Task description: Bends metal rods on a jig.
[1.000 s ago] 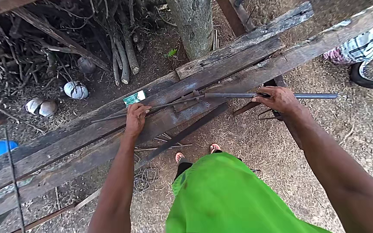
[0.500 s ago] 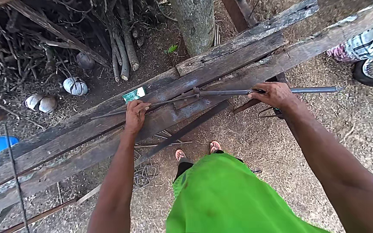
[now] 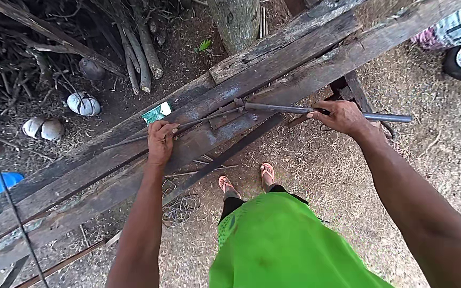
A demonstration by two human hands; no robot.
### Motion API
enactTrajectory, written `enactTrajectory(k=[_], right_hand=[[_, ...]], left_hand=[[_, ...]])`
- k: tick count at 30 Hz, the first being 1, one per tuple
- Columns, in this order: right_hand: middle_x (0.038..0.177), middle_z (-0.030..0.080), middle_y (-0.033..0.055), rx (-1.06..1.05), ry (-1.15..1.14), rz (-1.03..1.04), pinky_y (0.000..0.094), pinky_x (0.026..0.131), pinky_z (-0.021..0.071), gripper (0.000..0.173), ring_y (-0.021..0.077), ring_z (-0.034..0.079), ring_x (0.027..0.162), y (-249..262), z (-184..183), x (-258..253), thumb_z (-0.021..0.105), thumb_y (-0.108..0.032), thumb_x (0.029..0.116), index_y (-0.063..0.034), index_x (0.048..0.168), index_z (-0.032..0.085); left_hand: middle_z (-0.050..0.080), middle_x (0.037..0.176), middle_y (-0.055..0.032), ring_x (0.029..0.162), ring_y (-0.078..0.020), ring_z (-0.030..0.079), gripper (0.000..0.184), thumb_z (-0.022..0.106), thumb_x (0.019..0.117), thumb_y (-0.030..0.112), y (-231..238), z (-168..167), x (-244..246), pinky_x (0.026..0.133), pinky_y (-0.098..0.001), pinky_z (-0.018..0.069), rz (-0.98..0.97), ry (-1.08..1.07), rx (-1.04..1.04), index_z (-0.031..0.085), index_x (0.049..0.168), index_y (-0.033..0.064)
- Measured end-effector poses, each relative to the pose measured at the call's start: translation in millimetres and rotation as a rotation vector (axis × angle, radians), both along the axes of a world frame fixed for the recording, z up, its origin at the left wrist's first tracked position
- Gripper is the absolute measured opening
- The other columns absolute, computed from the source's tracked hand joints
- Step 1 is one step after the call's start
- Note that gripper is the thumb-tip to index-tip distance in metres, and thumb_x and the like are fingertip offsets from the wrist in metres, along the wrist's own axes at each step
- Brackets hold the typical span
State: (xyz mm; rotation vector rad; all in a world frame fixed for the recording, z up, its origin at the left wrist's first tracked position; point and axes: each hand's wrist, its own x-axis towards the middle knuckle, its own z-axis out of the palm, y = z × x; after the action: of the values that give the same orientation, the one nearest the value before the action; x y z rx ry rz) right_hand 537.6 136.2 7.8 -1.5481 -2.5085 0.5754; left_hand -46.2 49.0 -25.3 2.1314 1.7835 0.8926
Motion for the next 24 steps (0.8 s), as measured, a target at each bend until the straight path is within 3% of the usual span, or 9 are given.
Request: enactTrajectory(k=[9, 16, 21, 24], right_hand=[[0.08, 0.068, 0.0168, 0.01, -0.004, 0.005, 0.0631, 0.06, 0.0491, 0.06, 0.0392, 0.068, 0.072, 1.9, -1.8, -7.4, 0.046, -0.064, 0.1011, -0.0092, 0.103, 0.07], [0.081, 0.068, 0.0211, 0.052, -0.134, -0.063, 0.0642, 0.057, 0.0481, 0.071, 0.0464, 0.069, 0.073, -11.8, 1.2, -18.2, 0.033, -0.07, 0.1015, -0.0079, 0.108, 0.066], [0.083, 0.067, 0.0237, 0.07, -0.183, -0.119, 0.0647, 0.057, 0.0467, 0.08, 0.0486, 0.068, 0.075, -20.6, -0.7, -25.4, 0.025, -0.073, 0.1, -0.0039, 0.101, 0.063], [0.082, 0.067, 0.0237, 0.075, -0.182, -0.165, 0.0643, 0.058, 0.0456, 0.078, 0.049, 0.068, 0.075, -31.5, -0.3, -29.8, 0.026, -0.073, 0.1002, -0.0039, 0.098, 0.062]], left_hand=[[0.065, 0.114, -0.0184, 0.115, -0.0326, 0.056, 0.024, 0.057, 0.105, 0.02, -1.6, -4.5, -0.7, 0.105, -0.0429, 0.0404, 0.027, -0.018, 0.001, 0.076, 0.114, 0.0073], [0.065, 0.114, -0.0171, 0.113, -0.0309, 0.057, 0.024, 0.058, 0.1049, 0.021, -1.0, -5.8, -1.6, 0.105, -0.0419, 0.0408, 0.039, -0.004, 0.003, 0.076, 0.114, 0.0092], [0.065, 0.114, -0.0169, 0.114, -0.0295, 0.057, 0.023, 0.058, 0.1047, 0.021, -0.8, -6.9, -2.6, 0.104, -0.0401, 0.0404, 0.046, 0.003, -0.004, 0.076, 0.115, 0.0093], [0.065, 0.114, -0.0164, 0.115, -0.0281, 0.056, 0.023, 0.059, 0.104, 0.02, 0.2, -7.3, -4.0, 0.105, -0.0392, 0.0404, 0.027, -0.003, -0.002, 0.076, 0.115, 0.0085]])
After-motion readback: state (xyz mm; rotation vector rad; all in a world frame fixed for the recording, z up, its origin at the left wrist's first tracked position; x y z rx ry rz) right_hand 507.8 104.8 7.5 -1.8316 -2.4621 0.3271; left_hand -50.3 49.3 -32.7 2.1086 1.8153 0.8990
